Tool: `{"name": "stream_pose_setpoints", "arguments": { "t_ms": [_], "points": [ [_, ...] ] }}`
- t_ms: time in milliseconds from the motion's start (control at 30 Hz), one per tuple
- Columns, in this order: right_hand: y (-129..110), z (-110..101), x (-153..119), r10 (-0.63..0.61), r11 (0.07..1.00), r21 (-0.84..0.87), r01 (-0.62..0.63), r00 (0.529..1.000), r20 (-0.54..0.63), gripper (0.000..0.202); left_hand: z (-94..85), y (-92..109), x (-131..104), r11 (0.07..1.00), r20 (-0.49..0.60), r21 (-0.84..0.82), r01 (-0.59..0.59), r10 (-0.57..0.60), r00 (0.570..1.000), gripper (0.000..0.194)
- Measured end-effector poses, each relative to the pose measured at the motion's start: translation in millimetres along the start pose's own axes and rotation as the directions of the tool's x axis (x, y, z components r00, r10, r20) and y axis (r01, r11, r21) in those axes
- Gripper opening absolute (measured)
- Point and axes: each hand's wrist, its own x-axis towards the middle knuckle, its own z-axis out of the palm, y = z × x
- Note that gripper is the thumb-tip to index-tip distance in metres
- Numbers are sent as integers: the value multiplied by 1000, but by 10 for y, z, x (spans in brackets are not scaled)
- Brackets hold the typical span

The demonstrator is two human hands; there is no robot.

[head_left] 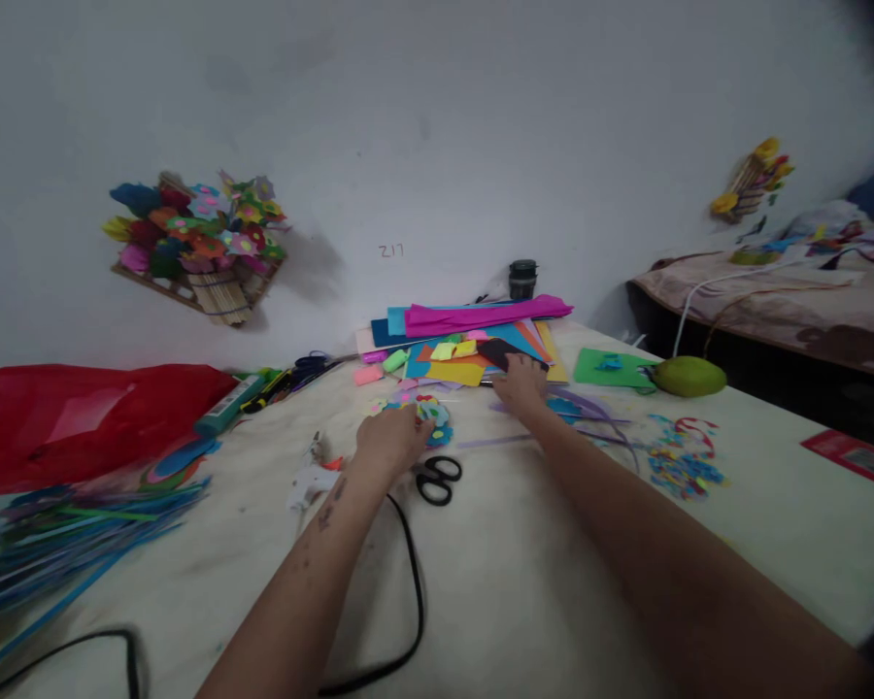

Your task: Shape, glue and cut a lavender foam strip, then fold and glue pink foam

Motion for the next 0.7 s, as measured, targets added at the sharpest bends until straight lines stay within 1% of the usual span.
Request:
{"name": "stream_pose_setpoints", "arguments": {
  "t_ms": [100, 200, 367, 467, 533, 633, 700],
  "points": [
    [177, 44, 131, 64, 998, -15, -64, 998, 18, 50, -20, 80, -28, 998, -1, -26, -58, 58, 998, 46],
    [285, 69, 229, 94, 995, -43, -92, 994, 51, 57, 11, 131, -1, 993, 11, -45, -113, 114, 993, 44],
    [325, 40, 362, 110, 992, -80, -99, 983, 145, 63, 26, 195, 83, 994, 7, -3, -109, 109, 994, 43],
    [309, 17, 422, 120, 989, -101, -104, 977, 174, 62, 19, 244, 156, 994, 9, 18, -111, 111, 994, 43],
    [296, 10, 436, 107, 990, -113, -88, 980, 170, 60, 24, 274, 231, 994, 5, 19, -108, 108, 994, 43],
    [282, 5, 409, 43, 991, -128, -27, 991, 123, 58, 53, 306, 386, 994, -15, 6, -106, 106, 994, 43],
    [285, 0, 367, 47, 989, -144, -36, 996, 78, 57, 91, 325, 502, 983, -53, 13, -181, 181, 982, 43]
  ]
}}
